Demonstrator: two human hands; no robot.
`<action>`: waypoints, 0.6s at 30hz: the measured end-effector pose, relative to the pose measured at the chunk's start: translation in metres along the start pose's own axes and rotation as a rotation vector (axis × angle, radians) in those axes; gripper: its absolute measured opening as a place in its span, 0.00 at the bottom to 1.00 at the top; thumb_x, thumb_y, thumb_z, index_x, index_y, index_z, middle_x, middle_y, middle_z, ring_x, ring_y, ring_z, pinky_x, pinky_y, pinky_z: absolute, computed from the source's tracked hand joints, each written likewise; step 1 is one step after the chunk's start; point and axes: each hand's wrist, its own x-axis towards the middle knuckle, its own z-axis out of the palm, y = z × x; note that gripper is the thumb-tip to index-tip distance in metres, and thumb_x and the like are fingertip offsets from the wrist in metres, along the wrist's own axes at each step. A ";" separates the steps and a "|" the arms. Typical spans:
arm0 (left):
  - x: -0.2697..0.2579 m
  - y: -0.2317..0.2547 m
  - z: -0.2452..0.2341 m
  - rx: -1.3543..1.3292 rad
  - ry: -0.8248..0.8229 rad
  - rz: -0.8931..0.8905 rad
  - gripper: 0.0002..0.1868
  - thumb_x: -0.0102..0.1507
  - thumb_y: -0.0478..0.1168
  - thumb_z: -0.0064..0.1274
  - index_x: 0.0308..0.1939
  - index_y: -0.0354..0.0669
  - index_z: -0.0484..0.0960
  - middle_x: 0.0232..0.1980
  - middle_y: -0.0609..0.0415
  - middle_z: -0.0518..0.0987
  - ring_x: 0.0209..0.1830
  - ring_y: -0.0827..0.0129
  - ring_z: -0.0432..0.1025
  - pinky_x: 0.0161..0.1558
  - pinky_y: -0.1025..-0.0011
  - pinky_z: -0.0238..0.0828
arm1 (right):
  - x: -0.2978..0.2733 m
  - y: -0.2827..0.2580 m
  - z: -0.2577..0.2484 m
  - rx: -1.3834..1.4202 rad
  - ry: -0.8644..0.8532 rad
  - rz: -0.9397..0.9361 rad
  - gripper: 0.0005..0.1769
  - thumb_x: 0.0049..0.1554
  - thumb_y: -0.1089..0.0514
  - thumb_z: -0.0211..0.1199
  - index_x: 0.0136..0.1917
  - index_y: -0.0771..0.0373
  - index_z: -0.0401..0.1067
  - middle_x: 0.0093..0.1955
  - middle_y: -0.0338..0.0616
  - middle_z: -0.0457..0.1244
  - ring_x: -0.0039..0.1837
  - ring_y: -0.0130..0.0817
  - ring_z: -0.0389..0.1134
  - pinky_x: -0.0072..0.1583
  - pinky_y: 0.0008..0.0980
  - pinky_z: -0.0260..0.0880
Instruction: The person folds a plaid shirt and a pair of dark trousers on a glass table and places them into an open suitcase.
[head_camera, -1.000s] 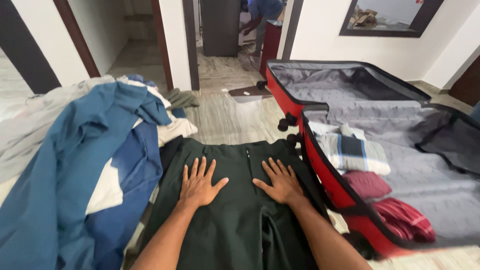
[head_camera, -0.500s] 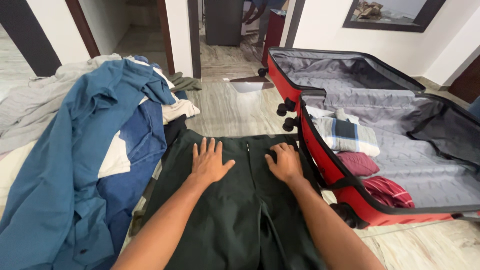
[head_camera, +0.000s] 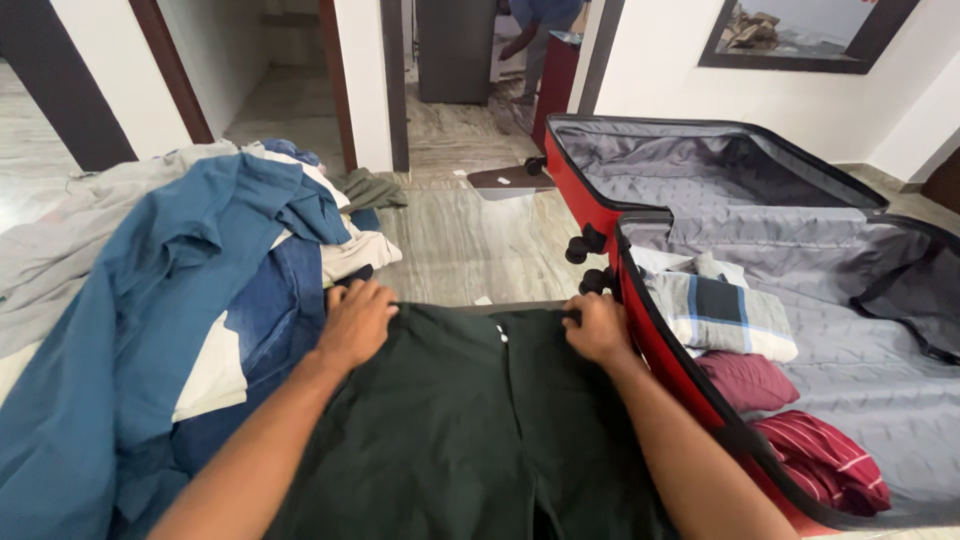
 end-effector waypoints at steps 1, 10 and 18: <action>0.002 -0.005 -0.007 0.002 -0.011 -0.018 0.09 0.66 0.45 0.51 0.47 0.48 0.80 0.48 0.53 0.77 0.55 0.59 0.70 0.56 0.53 0.57 | 0.002 0.006 -0.002 0.078 0.046 -0.017 0.12 0.48 0.56 0.71 0.48 0.57 0.81 0.50 0.46 0.71 0.58 0.45 0.70 0.63 0.40 0.70; 0.018 -0.031 0.004 0.157 -0.426 -0.176 0.14 0.64 0.46 0.54 0.53 0.51 0.79 0.57 0.52 0.74 0.62 0.55 0.67 0.59 0.45 0.55 | 0.036 0.029 0.029 0.605 -0.204 -0.092 0.13 0.51 0.52 0.71 0.45 0.62 0.78 0.41 0.46 0.72 0.46 0.37 0.74 0.51 0.35 0.75; 0.034 0.041 0.015 0.113 -0.169 -0.089 0.19 0.60 0.49 0.57 0.52 0.45 0.81 0.57 0.50 0.77 0.64 0.53 0.66 0.62 0.47 0.57 | 0.024 0.028 0.040 0.100 -0.119 -0.060 0.19 0.55 0.42 0.67 0.50 0.57 0.80 0.54 0.49 0.67 0.59 0.48 0.69 0.62 0.45 0.68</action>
